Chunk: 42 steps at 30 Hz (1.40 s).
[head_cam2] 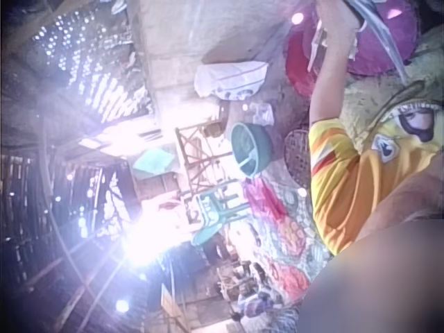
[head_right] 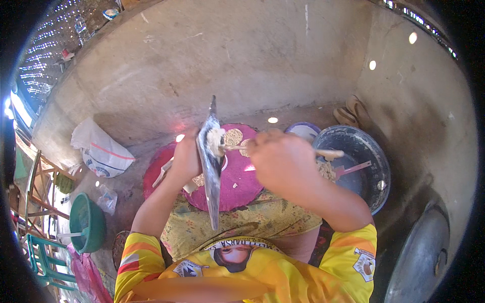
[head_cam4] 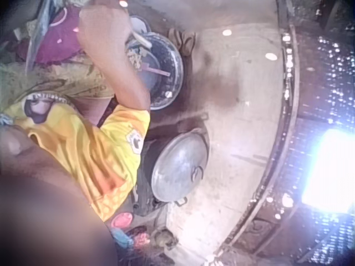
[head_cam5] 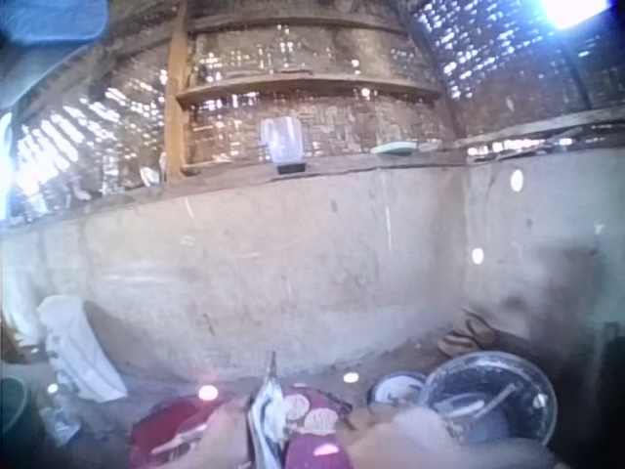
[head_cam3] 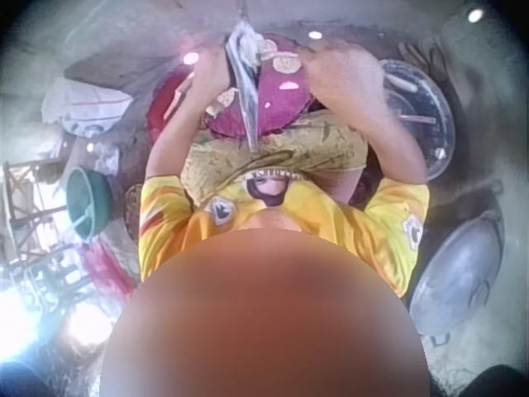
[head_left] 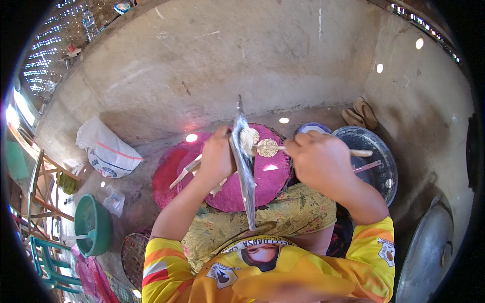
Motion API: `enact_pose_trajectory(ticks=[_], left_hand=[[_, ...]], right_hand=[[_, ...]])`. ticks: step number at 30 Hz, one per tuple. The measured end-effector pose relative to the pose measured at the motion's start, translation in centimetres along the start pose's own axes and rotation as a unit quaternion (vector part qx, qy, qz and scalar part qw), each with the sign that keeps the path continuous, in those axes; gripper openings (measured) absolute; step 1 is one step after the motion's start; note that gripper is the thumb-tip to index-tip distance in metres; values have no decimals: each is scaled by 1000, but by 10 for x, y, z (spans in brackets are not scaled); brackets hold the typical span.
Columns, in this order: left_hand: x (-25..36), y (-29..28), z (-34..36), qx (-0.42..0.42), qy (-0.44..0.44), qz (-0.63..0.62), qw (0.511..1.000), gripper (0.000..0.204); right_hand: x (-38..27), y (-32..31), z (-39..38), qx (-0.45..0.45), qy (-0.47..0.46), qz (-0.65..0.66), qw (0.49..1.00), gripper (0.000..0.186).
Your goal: The person scoops dough from a metal bowl and uses a manual cookie press to extrude patterned cookies onto a pink mat. They repeatedly fill the press, squeeze the handle, and place each cookie in a row.
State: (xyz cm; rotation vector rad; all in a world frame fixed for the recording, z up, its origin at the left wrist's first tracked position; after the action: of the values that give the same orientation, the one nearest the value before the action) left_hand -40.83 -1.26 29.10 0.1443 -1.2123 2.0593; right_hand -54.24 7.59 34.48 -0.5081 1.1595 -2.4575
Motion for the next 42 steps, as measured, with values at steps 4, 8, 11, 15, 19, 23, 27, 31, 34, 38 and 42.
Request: enact_pose_trajectory(ticks=[4,8,11,15,19,23,27,31,34,38,42], left_hand=[[-9,15,-7,3,4,-27,1000,28],[-50,31,-15,-43,-73,-106,991,31],[-111,43,-25,-46,-346,-292,890,36],[-102,69,-28,-22,-422,-645,637,31],[-103,71,-33,12,-416,-643,643,27],[-102,56,-28,-5,-335,-481,810,27],[-118,51,-34,91,-420,-592,682,30],[-111,52,-29,47,-409,-603,683,31],[-101,42,-22,3,-339,-444,829,29],[-95,35,-22,22,-340,-457,822,30],[-103,47,-29,45,-418,-601,680,31]], right_hand=[[-37,40,5,-90,-70,-66,991,21],[-37,43,6,-87,-84,-31,992,20],[-1,26,8,-70,-5,-18,997,16],[9,21,13,-45,29,-27,998,15],[-30,37,5,-58,-58,-47,996,26],[-48,42,6,-40,-96,-49,993,17],[-11,29,7,-48,-16,-10,999,18],[3,20,6,-12,31,-25,999,21],[-23,23,4,-4,-23,-49,999,19],[-17,19,1,-31,-3,-12,999,19],[4,2,1,46,47,23,998,19]])
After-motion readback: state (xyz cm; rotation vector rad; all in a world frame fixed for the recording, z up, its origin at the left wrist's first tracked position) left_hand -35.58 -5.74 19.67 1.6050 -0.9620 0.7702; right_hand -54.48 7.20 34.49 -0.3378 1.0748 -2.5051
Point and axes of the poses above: each hand's wrist, its own z-axis towards the middle knuckle, its own y-axis out of the palm, x = y × z, the point moved 10 cm from there along z, towards the middle knuckle, and after that the axes turned 7 degrees about x, right-handed, at the moved point
